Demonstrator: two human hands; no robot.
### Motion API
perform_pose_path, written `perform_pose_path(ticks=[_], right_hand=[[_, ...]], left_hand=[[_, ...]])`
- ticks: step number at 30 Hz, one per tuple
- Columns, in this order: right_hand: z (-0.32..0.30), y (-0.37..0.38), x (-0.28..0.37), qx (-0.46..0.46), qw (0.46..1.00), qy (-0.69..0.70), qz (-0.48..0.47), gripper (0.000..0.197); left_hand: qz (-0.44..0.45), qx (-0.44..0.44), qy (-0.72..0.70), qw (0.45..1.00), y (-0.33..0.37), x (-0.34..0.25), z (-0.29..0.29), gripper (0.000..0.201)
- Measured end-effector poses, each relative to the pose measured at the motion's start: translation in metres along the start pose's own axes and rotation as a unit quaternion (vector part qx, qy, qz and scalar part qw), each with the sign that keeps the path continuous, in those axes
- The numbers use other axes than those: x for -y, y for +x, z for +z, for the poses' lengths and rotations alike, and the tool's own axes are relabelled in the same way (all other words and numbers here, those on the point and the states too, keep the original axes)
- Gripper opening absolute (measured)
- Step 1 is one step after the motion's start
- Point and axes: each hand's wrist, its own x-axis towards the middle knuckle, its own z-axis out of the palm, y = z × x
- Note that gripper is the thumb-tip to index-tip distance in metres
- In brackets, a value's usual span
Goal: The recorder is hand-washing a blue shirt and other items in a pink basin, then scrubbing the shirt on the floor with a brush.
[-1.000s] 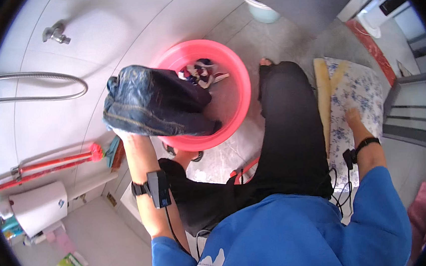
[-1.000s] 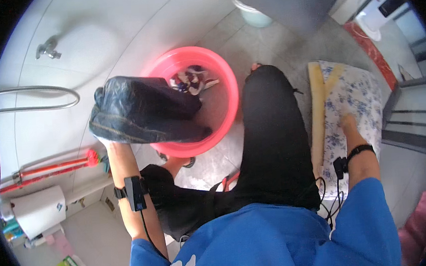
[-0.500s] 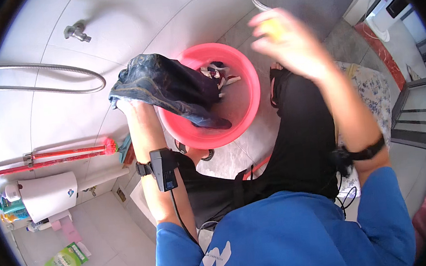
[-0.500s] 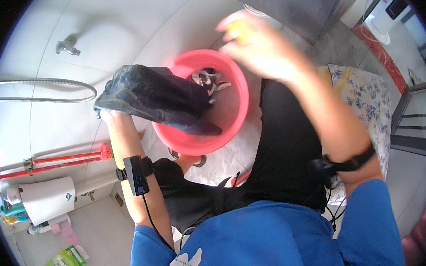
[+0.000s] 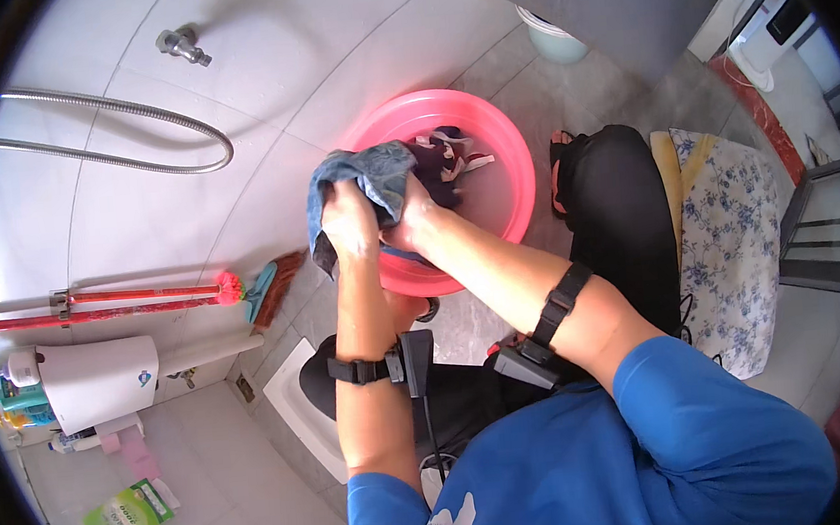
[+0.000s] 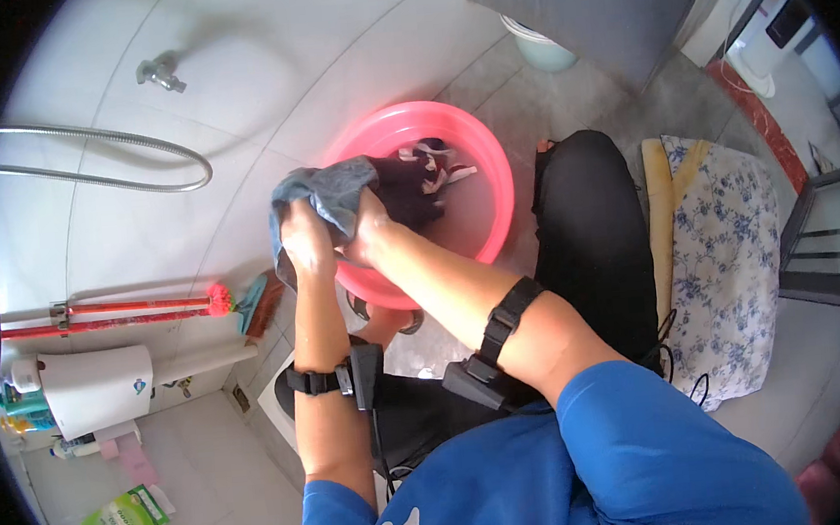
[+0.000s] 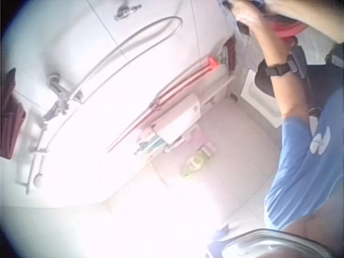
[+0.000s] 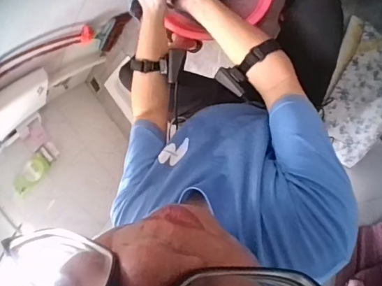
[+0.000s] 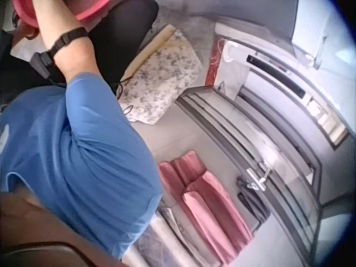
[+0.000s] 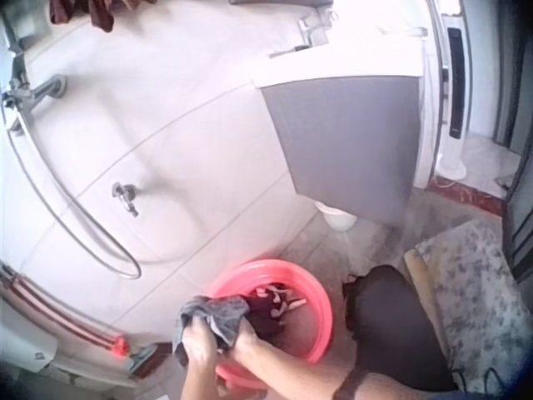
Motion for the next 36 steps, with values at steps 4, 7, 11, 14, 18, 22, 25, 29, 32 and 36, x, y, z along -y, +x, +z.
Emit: perform_pose_path(ticks=[4, 7, 11, 14, 18, 22, 25, 29, 32, 36], right_hand=[[0.009, -0.002, 0.039, -0.194, 0.952, -0.234, 0.019, 0.021], [0.066, -0.024, 0.020, -0.174, 0.874, -0.453, 0.021, 0.021], [0.029, -0.011, -0.007, -0.158, 0.416, -0.868, -0.219, 0.037], [0.015, -0.012, 0.016, -0.051, 0.401, -0.878, -0.257, 0.037], [0.006, -0.032, 0.008, 0.019, 0.300, -0.904, -0.303, 0.026], [0.011, -0.016, 0.060, 0.001, 0.216, -0.909, -0.356, 0.025], [0.024, -0.021, 0.018, 0.039, 0.261, -0.888, -0.376, 0.030], [0.020, -0.028, 0.034, 0.096, 0.236, -0.913, -0.318, 0.031], [0.039, -0.011, 0.047, 0.013, 0.183, -0.936, -0.299, 0.031], [0.026, -0.022, 0.027, 0.094, 0.193, -0.886, -0.410, 0.033]], left_hand=[[0.124, 0.082, 0.109, 0.983, -0.015, -0.004, 0.012, 0.035], [0.001, 0.125, -0.123, 0.984, 0.011, 0.060, -0.009, 0.044], [-0.066, 0.381, -0.703, 0.597, 0.001, 0.095, 0.036, 0.052], [-0.099, 0.324, -0.692, 0.638, -0.008, 0.097, 0.036, 0.047], [-0.141, 0.218, -0.673, 0.693, -0.014, 0.105, 0.037, 0.038], [-0.248, 0.288, -0.742, 0.552, -0.030, 0.047, 0.047, 0.045], [0.013, 0.367, -0.770, 0.522, -0.008, 0.098, 0.042, 0.046], [-0.064, 0.327, -0.789, 0.516, -0.024, 0.088, 0.051, 0.047], [-0.196, 0.313, -0.811, 0.455, -0.031, 0.043, 0.034, 0.049], [-0.044, 0.342, -0.809, 0.476, -0.024, 0.055, 0.034, 0.057]])
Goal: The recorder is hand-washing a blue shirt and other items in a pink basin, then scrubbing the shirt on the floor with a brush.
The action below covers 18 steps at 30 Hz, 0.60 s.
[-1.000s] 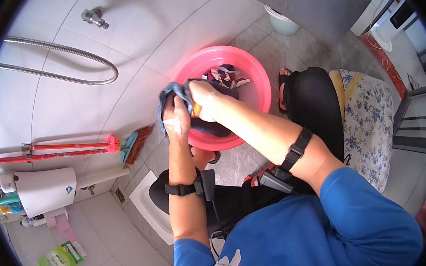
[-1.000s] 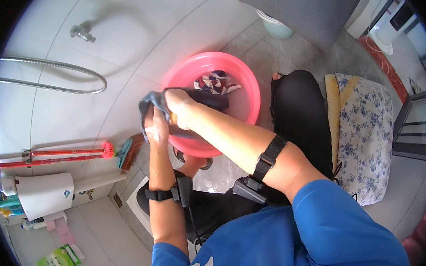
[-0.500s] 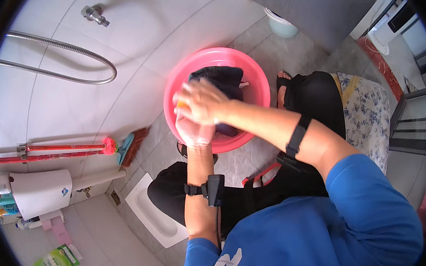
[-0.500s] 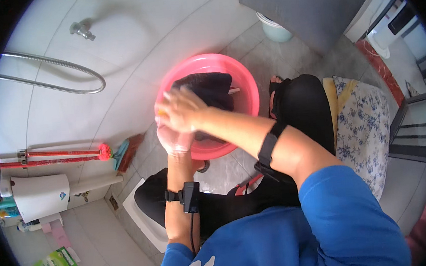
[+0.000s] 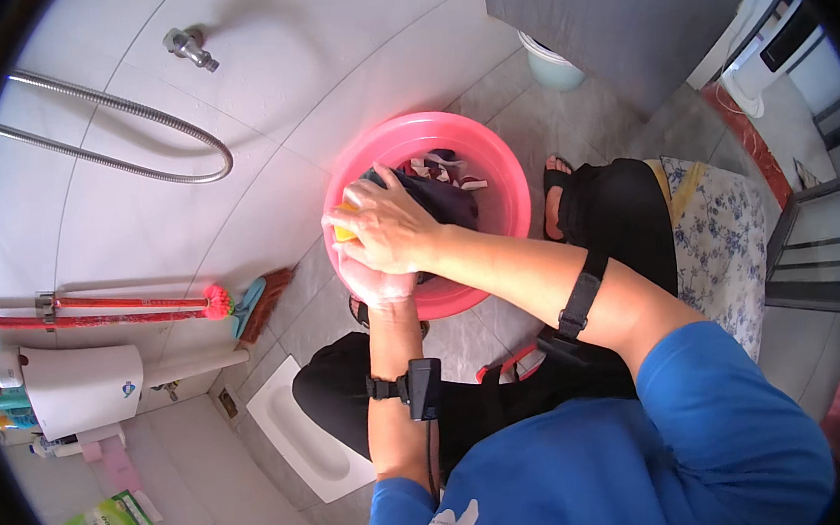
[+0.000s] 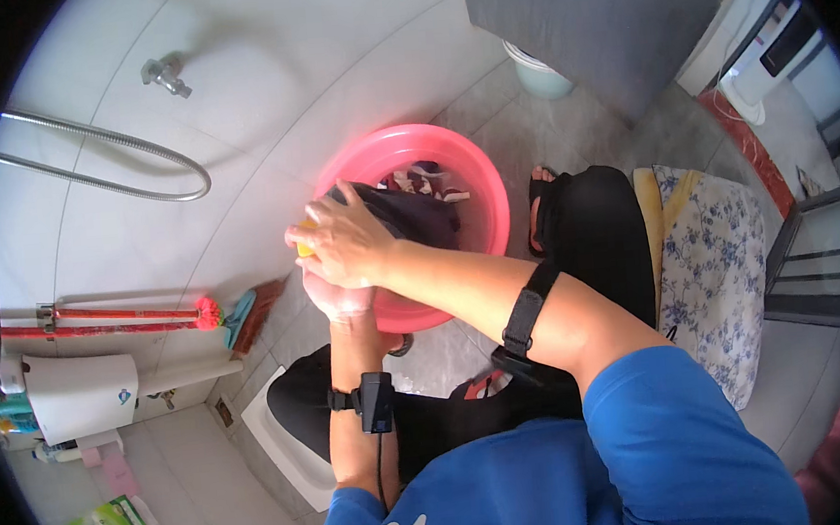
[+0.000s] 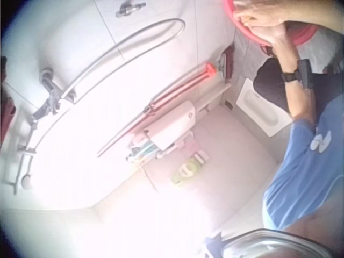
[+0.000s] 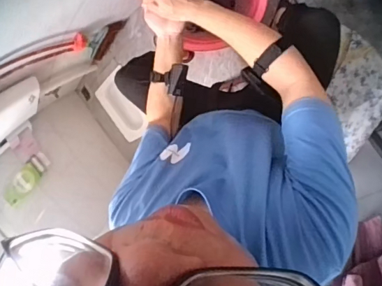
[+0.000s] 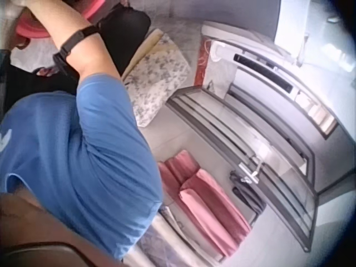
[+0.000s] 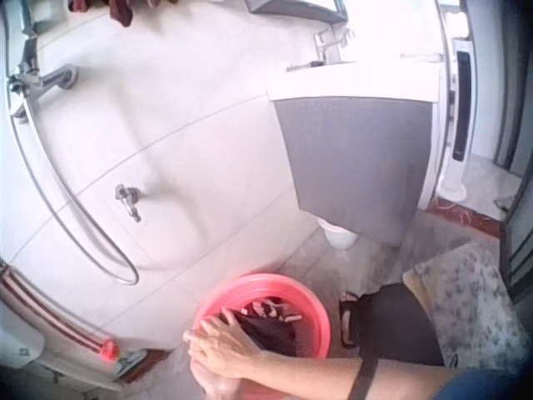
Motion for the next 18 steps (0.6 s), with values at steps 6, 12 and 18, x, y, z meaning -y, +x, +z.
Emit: perform_pose_path(ticks=[6, 12, 18], right_hand=[[-0.015, 0.040, -0.031, -0.007, 0.922, 0.102, 0.373, 0.025], [-0.115, 0.032, -0.146, 0.099, 0.833, 0.366, 0.404, 0.037], [-0.288, -0.121, -0.204, 0.059, 0.822, 0.181, 0.537, 0.039]], left_hand=[[-0.040, -0.045, -0.099, 0.993, 0.009, 0.008, 0.015, 0.067], [-0.009, -0.189, 0.020, 0.982, 0.006, -0.005, 0.007, 0.061], [-0.016, -0.174, 0.036, 0.984, 0.019, 0.005, 0.020, 0.042]])
